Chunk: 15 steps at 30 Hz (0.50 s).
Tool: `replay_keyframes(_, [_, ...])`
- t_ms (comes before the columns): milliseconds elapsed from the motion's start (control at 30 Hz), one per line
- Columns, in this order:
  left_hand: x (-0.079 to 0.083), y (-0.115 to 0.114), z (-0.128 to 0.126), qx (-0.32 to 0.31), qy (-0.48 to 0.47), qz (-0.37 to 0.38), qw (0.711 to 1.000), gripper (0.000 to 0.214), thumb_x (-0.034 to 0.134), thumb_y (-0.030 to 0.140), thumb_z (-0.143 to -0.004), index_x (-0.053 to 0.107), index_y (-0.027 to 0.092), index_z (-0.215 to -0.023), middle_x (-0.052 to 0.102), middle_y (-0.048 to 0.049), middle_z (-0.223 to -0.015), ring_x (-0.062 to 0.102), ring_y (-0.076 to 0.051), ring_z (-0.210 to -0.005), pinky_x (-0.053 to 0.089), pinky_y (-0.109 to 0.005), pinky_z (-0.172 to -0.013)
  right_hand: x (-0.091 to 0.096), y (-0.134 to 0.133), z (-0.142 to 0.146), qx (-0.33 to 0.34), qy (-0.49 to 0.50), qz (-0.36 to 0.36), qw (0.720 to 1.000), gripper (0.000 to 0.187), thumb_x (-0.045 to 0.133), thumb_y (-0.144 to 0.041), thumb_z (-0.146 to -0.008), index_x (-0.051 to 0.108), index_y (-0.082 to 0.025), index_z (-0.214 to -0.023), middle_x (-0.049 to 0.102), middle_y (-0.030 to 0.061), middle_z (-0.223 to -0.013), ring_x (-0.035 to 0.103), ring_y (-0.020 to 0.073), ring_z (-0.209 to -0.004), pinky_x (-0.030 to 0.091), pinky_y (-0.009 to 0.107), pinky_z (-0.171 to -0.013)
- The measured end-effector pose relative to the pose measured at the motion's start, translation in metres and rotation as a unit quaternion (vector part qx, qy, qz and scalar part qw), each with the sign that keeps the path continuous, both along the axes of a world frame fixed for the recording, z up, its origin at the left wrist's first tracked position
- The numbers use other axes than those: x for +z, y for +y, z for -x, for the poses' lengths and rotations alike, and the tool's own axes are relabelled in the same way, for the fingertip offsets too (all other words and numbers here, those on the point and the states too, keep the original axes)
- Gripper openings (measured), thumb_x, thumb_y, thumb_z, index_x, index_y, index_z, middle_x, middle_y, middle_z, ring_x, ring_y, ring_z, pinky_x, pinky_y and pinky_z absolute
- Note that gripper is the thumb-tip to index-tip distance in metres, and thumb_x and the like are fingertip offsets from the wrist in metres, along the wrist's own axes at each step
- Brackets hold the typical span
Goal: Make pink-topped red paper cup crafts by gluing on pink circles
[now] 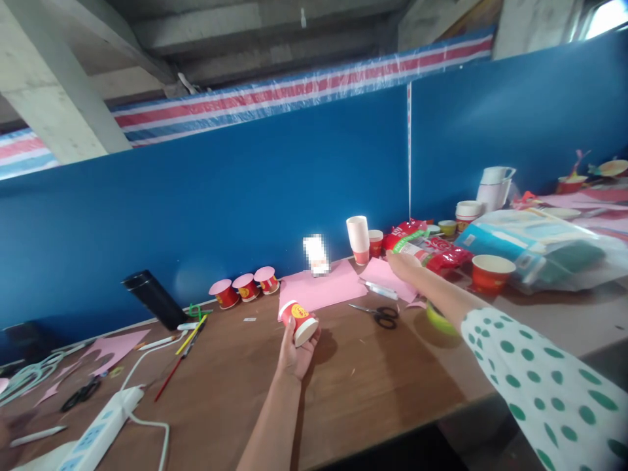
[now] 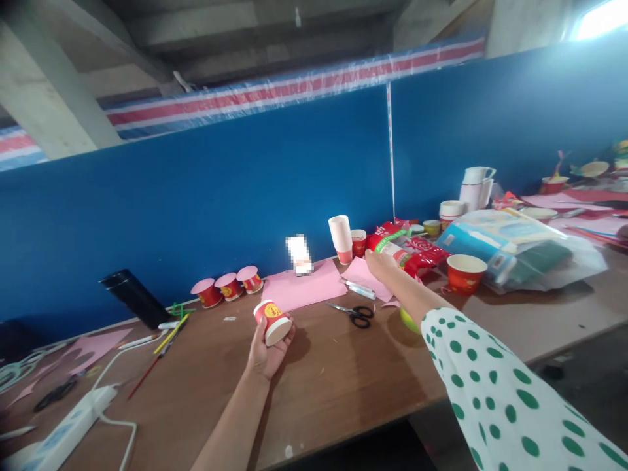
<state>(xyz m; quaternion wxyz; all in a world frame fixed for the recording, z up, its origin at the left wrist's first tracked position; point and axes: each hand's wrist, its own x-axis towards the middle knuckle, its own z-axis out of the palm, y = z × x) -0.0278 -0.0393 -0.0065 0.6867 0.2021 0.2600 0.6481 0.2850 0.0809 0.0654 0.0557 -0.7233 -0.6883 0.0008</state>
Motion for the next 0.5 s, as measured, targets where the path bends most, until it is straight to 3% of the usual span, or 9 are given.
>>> replay_keyframes(133, [-0.0007,-0.0001,-0.0004,0.003,0.0,0.004,1.0,0.03,0.056,0.031,-0.08,0.058,0.013,-0.104,0.069,-0.011,-0.091,0.066,-0.021,-0.083,0.052,-0.037,-0.076,-0.0019,0.0007,-0.001,0.013,-0.013,-0.019,1.0,0.031,0.036,-0.018,-0.09,0.06,-0.008,-0.107,0.064,0.0219,-0.101,0.059,0.0307,-0.098,0.042,0.039,-0.078])
replay_keyframes(300, [-0.0007,0.0004,-0.001,0.007,-0.002,0.01,1.0,0.031,0.057,0.032,-0.08,0.058,0.014,-0.105,0.069,-0.0101,-0.089,0.066,-0.021,-0.083,0.052,-0.037,-0.076,-0.004,0.0025,0.0005,0.004,-0.011,-0.053,0.999,0.04,0.031,-0.033,-0.093,0.057,-0.007,-0.109,0.061,0.0224,-0.101,0.056,0.0327,-0.1,0.039,0.042,-0.081])
replay_keyframes(500, [0.0007,0.0001,-0.0011,0.006,0.005,0.012,1.0,0.029,0.058,0.032,-0.079,0.059,0.013,-0.102,0.068,-0.0102,-0.089,0.065,-0.021,-0.084,0.052,-0.037,-0.077,-0.0037,0.0086,-0.0016,0.024,0.013,-0.053,0.998,0.028,0.035,-0.018,-0.091,0.057,-0.008,-0.104,0.057,0.0202,-0.108,0.056,0.026,-0.097,0.04,0.031,-0.076])
